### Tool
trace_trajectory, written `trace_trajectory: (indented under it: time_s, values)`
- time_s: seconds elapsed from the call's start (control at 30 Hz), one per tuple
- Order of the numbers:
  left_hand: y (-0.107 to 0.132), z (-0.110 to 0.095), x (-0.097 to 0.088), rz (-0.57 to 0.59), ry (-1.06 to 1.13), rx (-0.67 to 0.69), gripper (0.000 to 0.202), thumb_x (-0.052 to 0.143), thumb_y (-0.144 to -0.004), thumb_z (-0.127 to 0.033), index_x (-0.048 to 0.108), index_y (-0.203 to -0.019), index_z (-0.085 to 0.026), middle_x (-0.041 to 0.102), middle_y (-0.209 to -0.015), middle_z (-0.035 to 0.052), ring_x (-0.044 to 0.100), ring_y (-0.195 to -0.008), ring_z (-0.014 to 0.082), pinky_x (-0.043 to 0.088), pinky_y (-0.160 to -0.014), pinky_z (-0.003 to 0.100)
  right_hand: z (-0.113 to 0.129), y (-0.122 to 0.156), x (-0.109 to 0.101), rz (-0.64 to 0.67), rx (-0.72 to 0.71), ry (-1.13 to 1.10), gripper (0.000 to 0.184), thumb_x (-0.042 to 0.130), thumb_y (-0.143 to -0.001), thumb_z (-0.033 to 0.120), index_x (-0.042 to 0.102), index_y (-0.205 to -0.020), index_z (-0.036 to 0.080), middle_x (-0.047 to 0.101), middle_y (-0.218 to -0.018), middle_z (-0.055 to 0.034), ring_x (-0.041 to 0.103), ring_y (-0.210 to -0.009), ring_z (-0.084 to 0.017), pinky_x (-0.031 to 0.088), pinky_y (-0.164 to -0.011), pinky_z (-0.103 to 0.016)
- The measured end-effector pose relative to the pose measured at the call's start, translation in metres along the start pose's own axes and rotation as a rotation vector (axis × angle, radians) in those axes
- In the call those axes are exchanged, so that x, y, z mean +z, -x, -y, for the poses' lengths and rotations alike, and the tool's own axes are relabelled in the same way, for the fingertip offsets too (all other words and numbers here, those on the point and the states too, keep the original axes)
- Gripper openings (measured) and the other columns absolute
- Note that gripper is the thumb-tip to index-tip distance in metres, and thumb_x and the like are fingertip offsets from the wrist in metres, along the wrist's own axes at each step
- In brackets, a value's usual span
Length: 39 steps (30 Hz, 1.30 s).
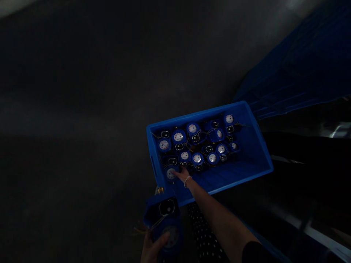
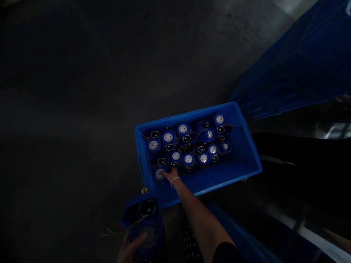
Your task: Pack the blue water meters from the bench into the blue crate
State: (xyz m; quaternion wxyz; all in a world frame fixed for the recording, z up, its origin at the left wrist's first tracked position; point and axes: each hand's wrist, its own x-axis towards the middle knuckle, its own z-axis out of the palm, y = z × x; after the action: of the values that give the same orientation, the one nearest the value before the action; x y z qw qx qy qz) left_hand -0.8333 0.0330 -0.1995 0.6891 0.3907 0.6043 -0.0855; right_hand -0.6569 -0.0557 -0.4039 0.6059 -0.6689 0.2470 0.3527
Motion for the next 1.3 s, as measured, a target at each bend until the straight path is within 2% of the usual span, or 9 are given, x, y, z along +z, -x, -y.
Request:
trace_trajectory:
  time_s: [0.13,0.23,0.3,0.4,0.5,0.83,1.03,1.2,1.3]
  values:
    - [-0.010,-0.008,0.036,0.107,0.019,-0.096,0.073,0.084,-0.047,-0.028,0.054,-0.112,-0.019,0.069,-0.094,0.0081,0.064,-0.092,0.0315,0.054,-0.077,0.040,0.011,0.044,-0.041,-0.039,0.044,-0.019,0.062,0.069,-0.052,0.063,0.065,-0.090,0.015,0.063,-0.111,-0.0144,0.049,-0.115,-0.034,0.032,-0.103,-0.052]
    - [-0.031,0.004,0.069,0.246,0.019,-0.048,0.077,0.084,-0.048,-0.025,0.049,-0.117,-0.018,0.067,-0.099,0.0097,0.063,-0.093,0.0290,0.053,-0.078,0.036,0.017,0.091,-0.083,0.182,0.131,-0.209,0.072,0.043,-0.068,0.076,0.065,-0.099,0.015,0.066,-0.105,-0.0150,0.058,-0.104,-0.033,0.041,-0.093,-0.053]
    - [-0.050,0.016,0.096,0.361,0.037,-0.015,0.076,0.083,-0.050,-0.023,0.048,-0.117,-0.019,0.066,-0.102,0.0101,0.063,-0.093,0.0271,0.052,-0.079,0.035,0.022,0.110,-0.105,0.308,0.102,-0.332,0.067,0.053,-0.067,0.072,0.062,-0.106,0.018,0.066,-0.107,-0.0125,0.058,-0.105,-0.031,0.042,-0.092,-0.051]
    - [-0.078,0.030,0.134,0.465,0.091,-0.040,0.072,0.080,-0.054,-0.023,0.047,-0.118,-0.020,0.067,-0.101,0.0093,0.064,-0.087,0.0250,0.052,-0.076,0.036,0.029,0.101,-0.125,0.208,-0.013,-0.253,0.065,0.081,-0.051,0.047,0.059,-0.106,0.020,0.067,-0.105,-0.0090,0.058,-0.103,-0.030,0.042,-0.093,-0.047]
    - [-0.102,0.031,0.158,0.439,0.108,-0.023,0.065,0.078,-0.057,-0.028,0.050,-0.115,-0.020,0.066,-0.103,0.0093,0.063,-0.089,0.0247,0.051,-0.078,0.035,0.034,0.062,-0.130,0.152,-0.030,-0.169,0.061,0.083,-0.049,0.037,0.059,-0.102,0.018,0.068,-0.102,-0.0088,0.060,-0.100,-0.028,0.043,-0.092,-0.045]
    - [-0.155,0.047,0.152,0.174,-0.154,0.151,0.056,0.073,-0.065,-0.033,0.054,-0.115,-0.016,0.054,-0.126,0.0130,0.045,-0.121,0.0263,0.029,-0.106,0.039,0.020,-0.010,-0.116,0.296,-0.031,-0.159,0.054,0.084,-0.043,0.027,0.063,-0.091,0.017,0.070,-0.093,-0.0060,0.062,-0.094,-0.024,0.045,-0.091,-0.041]
    - [-0.141,0.044,0.149,0.308,-0.201,0.224,0.060,0.077,-0.060,-0.034,0.056,-0.113,-0.015,0.053,-0.127,0.0144,0.044,-0.122,0.0277,0.031,-0.105,0.038,0.034,0.005,-0.136,0.255,-0.086,-0.179,0.062,0.085,-0.040,0.019,0.063,-0.098,0.018,0.070,-0.096,-0.0041,0.061,-0.095,-0.024,0.043,-0.094,-0.043]
    - [-0.131,0.022,0.159,0.340,-0.469,0.320,0.054,0.076,-0.061,-0.035,0.059,-0.109,-0.014,0.059,-0.116,0.0154,0.050,-0.113,0.0299,0.034,-0.101,0.041,0.037,0.038,-0.151,0.035,-0.019,-0.297,0.060,0.086,-0.038,0.020,0.064,-0.093,0.018,0.070,-0.092,-0.0042,0.062,-0.093,-0.026,0.047,-0.090,-0.044]
    - [-0.124,0.012,0.165,0.172,-0.503,0.297,0.070,0.078,-0.057,-0.041,0.054,-0.116,-0.012,0.056,-0.115,0.0179,0.052,-0.108,0.0319,0.037,-0.096,0.043,0.023,0.057,-0.136,-0.076,0.084,-0.540,0.052,0.084,-0.045,0.027,0.064,-0.092,0.019,0.070,-0.089,-0.0044,0.063,-0.092,-0.027,0.050,-0.087,-0.044]
